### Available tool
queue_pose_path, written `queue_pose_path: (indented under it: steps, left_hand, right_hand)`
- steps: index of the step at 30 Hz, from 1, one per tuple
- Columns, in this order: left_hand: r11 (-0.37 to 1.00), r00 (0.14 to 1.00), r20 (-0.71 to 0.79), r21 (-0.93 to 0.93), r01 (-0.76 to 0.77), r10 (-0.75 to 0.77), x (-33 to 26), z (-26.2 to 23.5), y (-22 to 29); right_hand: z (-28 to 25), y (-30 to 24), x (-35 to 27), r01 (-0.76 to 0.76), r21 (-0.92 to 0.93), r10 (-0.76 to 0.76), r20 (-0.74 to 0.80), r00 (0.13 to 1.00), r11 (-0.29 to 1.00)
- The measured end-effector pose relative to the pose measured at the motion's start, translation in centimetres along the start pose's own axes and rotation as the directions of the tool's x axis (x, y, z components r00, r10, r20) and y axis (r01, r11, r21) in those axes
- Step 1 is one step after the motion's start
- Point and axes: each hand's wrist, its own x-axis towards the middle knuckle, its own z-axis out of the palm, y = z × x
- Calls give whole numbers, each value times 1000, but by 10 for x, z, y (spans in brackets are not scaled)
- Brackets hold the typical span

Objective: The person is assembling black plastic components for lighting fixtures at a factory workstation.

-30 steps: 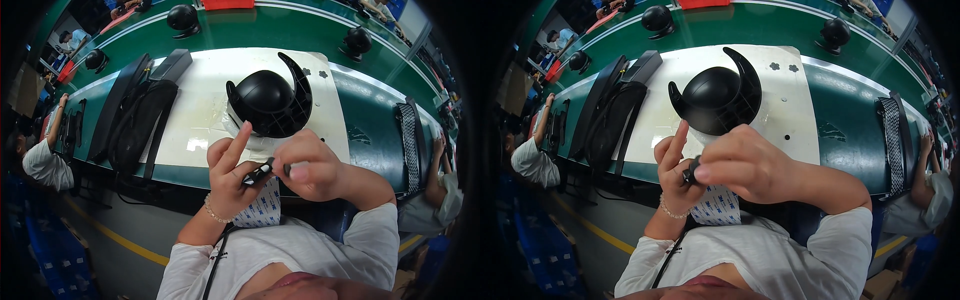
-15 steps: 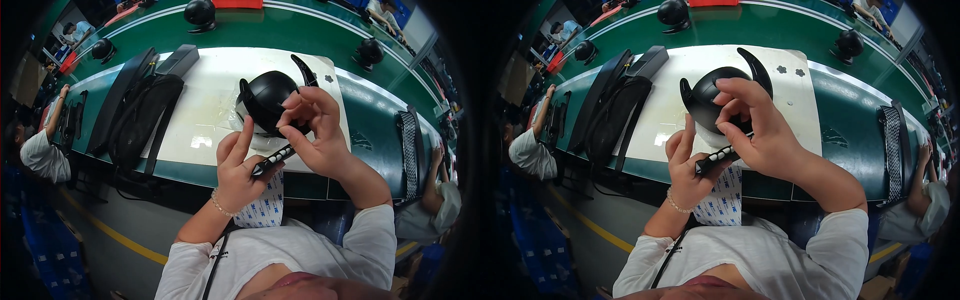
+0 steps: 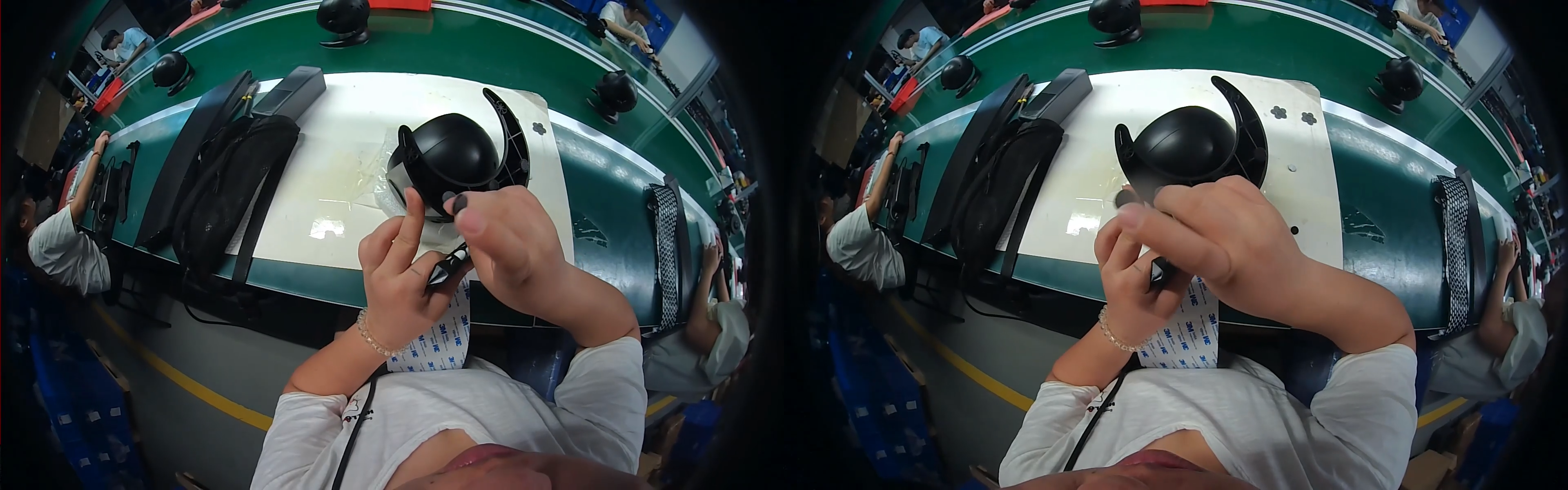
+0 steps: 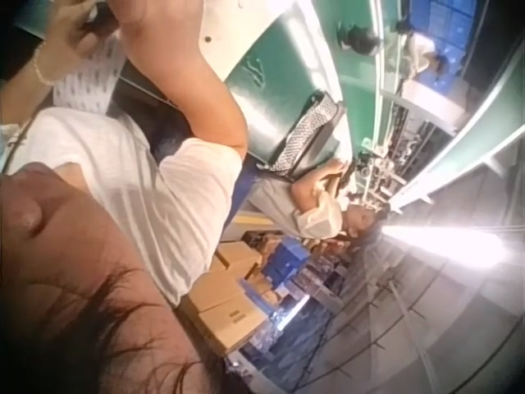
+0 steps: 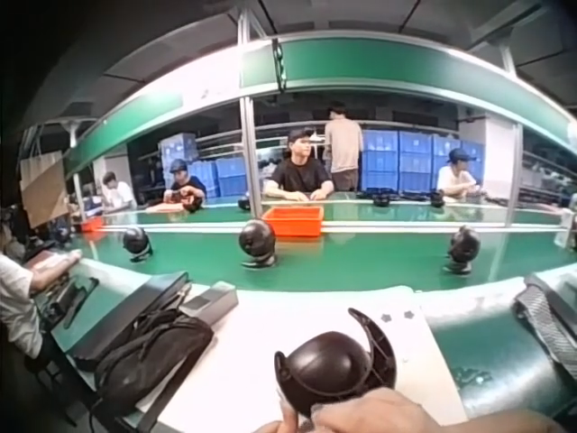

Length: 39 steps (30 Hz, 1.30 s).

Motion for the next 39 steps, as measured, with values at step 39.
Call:
queue_pose_path:
  steps: [39]
  left_hand:
    - [1000,997,-74,18,-21,22,-3,10,-5]
  right_hand:
    - [-21,93,8,-600,421,698,-120,706,680]
